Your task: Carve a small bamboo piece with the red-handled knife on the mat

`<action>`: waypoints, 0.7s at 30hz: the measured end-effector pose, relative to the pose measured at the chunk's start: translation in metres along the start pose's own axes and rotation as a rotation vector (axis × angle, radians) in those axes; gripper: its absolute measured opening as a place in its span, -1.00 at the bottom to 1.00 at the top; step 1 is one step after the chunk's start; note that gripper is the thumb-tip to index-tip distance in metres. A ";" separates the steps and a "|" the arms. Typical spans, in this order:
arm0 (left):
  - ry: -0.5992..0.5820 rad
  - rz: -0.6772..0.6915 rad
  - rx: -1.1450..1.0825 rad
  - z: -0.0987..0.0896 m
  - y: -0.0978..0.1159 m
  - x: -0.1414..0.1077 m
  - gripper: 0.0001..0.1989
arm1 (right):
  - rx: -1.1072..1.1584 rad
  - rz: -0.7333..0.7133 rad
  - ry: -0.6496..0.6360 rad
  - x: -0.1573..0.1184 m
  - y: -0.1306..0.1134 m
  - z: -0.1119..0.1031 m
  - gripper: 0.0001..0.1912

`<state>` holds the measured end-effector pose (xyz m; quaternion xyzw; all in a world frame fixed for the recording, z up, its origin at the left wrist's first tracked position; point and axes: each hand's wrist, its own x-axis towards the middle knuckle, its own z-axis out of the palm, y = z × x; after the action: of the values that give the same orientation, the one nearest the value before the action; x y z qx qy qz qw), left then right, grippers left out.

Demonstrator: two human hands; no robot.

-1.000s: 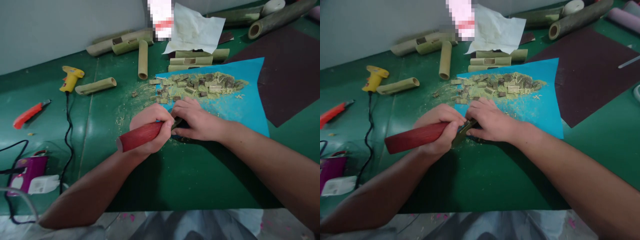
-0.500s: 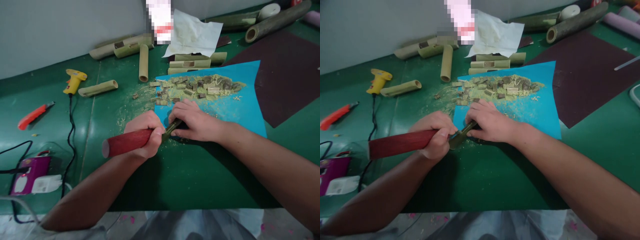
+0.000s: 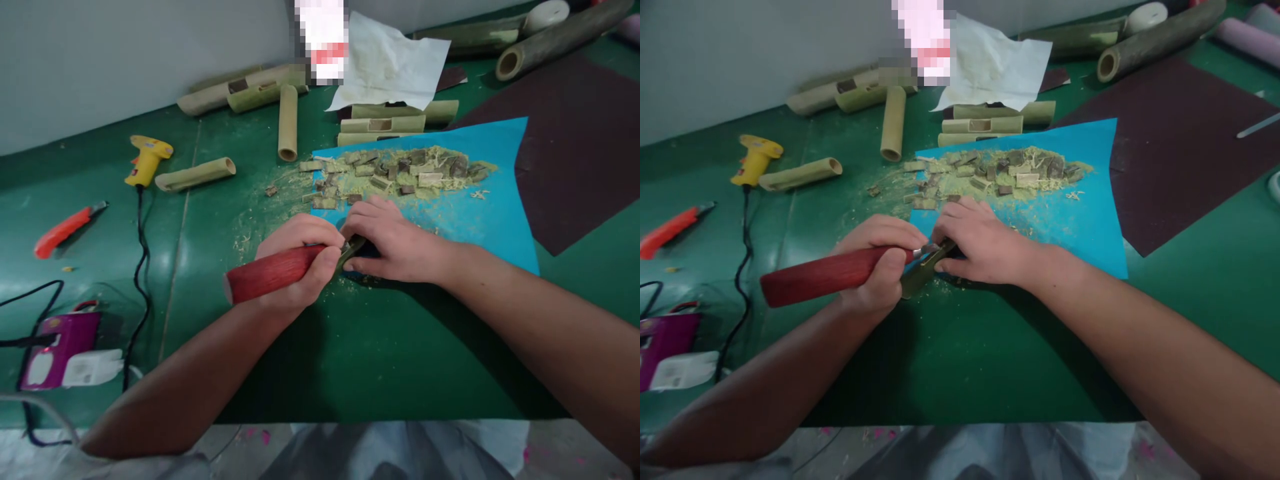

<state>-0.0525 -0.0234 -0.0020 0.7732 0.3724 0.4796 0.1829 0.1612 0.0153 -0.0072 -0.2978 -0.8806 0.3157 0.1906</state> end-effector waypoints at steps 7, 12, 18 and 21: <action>-0.022 -0.001 -0.025 0.003 0.004 0.006 -0.86 | -0.015 0.005 -0.011 0.001 0.001 0.001 -0.70; -0.011 -0.005 -0.014 0.004 0.004 0.006 -0.88 | -0.024 -0.006 0.002 0.000 0.001 0.001 -0.72; 0.016 -0.042 -0.009 0.005 0.002 0.003 -0.86 | -0.022 -0.008 0.002 0.000 0.001 0.002 -0.71; 0.002 -0.040 0.031 0.005 0.003 0.004 -0.86 | -0.025 -0.002 0.000 0.001 0.001 0.001 -0.70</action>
<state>-0.0459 -0.0217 -0.0005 0.7677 0.3956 0.4708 0.1800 0.1601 0.0160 -0.0082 -0.2992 -0.8848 0.3042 0.1874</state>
